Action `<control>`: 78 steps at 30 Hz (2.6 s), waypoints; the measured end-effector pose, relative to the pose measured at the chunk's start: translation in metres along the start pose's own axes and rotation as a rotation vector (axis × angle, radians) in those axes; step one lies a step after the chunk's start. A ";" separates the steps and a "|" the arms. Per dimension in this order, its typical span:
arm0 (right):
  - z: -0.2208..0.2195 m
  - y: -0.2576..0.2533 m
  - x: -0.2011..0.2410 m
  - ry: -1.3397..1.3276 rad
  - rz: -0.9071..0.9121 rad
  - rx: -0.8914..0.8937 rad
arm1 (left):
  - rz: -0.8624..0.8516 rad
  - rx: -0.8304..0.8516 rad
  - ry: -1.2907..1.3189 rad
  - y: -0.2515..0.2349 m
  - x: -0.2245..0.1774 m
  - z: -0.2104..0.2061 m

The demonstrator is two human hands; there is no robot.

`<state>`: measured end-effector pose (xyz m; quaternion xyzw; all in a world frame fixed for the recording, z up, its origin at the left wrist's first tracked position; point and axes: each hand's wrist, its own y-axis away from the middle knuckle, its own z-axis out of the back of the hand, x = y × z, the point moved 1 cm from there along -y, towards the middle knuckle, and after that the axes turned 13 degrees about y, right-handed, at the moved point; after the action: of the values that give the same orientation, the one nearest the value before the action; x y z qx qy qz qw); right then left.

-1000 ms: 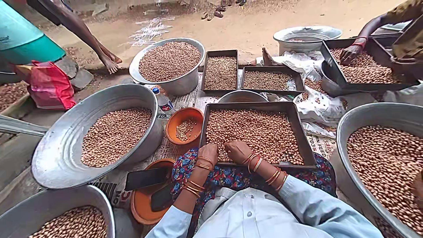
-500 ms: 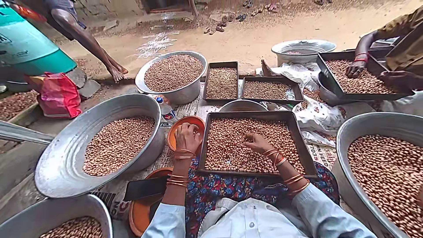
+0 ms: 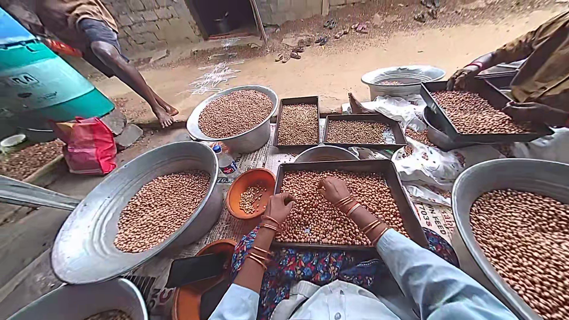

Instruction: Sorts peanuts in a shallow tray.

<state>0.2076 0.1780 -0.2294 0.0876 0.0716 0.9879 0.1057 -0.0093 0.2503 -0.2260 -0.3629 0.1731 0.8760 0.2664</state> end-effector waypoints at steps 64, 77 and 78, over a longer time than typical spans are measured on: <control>0.019 0.131 -0.102 -0.273 -0.293 -0.074 | -0.075 0.069 -0.332 -0.092 -0.065 -0.078; -0.002 0.087 -0.049 0.020 -0.104 -0.027 | -0.064 0.276 -0.126 -0.030 -0.071 -0.090; -0.003 0.086 -0.048 0.022 -0.099 -0.025 | -0.066 0.288 -0.161 -0.027 -0.073 -0.094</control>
<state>0.2368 0.0836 -0.2258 0.0719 0.0645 0.9832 0.1550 0.1010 0.2009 -0.2397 -0.2551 0.2629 0.8592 0.3572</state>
